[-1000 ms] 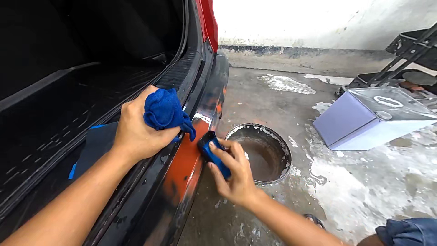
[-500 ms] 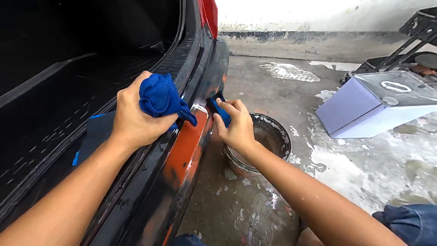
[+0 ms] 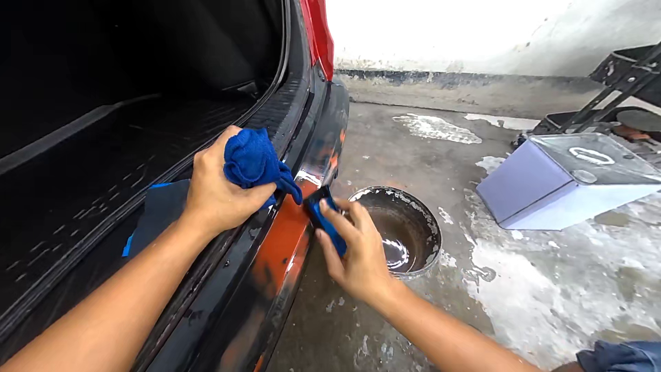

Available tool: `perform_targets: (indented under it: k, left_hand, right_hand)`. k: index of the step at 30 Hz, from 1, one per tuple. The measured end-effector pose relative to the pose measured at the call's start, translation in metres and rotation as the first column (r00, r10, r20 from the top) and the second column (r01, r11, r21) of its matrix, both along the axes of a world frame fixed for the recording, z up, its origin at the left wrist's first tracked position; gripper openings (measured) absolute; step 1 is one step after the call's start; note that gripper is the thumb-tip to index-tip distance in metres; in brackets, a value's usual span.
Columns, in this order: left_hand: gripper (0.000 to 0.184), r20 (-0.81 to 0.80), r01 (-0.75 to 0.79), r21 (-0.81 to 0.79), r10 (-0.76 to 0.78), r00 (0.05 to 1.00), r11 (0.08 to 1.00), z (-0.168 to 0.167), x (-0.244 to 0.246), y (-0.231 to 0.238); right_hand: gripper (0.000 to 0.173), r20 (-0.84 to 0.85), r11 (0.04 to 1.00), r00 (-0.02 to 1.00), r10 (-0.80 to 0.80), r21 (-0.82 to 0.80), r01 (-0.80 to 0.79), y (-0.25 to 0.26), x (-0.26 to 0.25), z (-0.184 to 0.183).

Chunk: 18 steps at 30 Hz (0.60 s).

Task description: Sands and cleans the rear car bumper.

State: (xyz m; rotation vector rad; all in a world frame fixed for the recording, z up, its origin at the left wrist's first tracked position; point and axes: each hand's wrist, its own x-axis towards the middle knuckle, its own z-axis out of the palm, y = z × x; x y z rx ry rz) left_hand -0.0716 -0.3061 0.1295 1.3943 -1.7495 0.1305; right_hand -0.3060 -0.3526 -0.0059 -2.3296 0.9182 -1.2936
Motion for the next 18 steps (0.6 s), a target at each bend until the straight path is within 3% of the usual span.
perform_targets:
  k: [2, 5, 7, 9, 13, 15, 18]
  left_hand:
    - [0.049, -0.005, -0.003, -0.012, 0.003, 1.0, 1.0, -0.001, 0.0, 0.001]
    - [0.049, -0.007, 0.01, -0.008, -0.01, 1.0, 1.0, 0.0, -0.001, 0.001]
    - [0.05, -0.019, 0.021, -0.013, -0.021, 1.0, 1.0, 0.0, -0.001, 0.002]
    - [0.051, -0.029, 0.023, -0.014, -0.024, 0.999, 1.0, 0.001, 0.0, 0.002]
    - [0.053, -0.034, 0.015, -0.002, -0.015, 0.999, 1.0, 0.0, 0.0, 0.003]
    - [0.053, -0.021, 0.024, -0.008, -0.025, 0.999, 1.0, 0.001, 0.0, 0.004]
    - [0.056, -0.01, 0.038, -0.014, -0.039, 0.999, 0.999, 0.001, 0.001, 0.004]
  right_hand:
    - [0.041, -0.015, 0.998, 0.999, 0.045, -0.047, -0.046, -0.012, -0.005, -0.006]
    - [0.043, -0.064, 0.988, 0.994, -0.087, 0.121, 0.094, -0.062, 0.006, 0.01]
    - [0.044, -0.069, 0.971, 0.986, -0.152, 0.174, 0.162, -0.058, 0.013, 0.017]
    - [0.044, -0.037, 0.986, 0.994, -0.102, 0.126, 0.106, -0.007, 0.01, 0.018]
    - [0.04, 0.038, 0.984, 0.983, 0.178, 0.022, -0.179, 0.11, -0.008, 0.002]
    - [0.038, 0.022, 0.978, 0.978, 0.208, -0.023, -0.207, 0.099, -0.01, -0.001]
    - [0.04, 0.02, 0.998, 0.998, 0.056, 0.022, -0.056, 0.025, -0.004, -0.002]
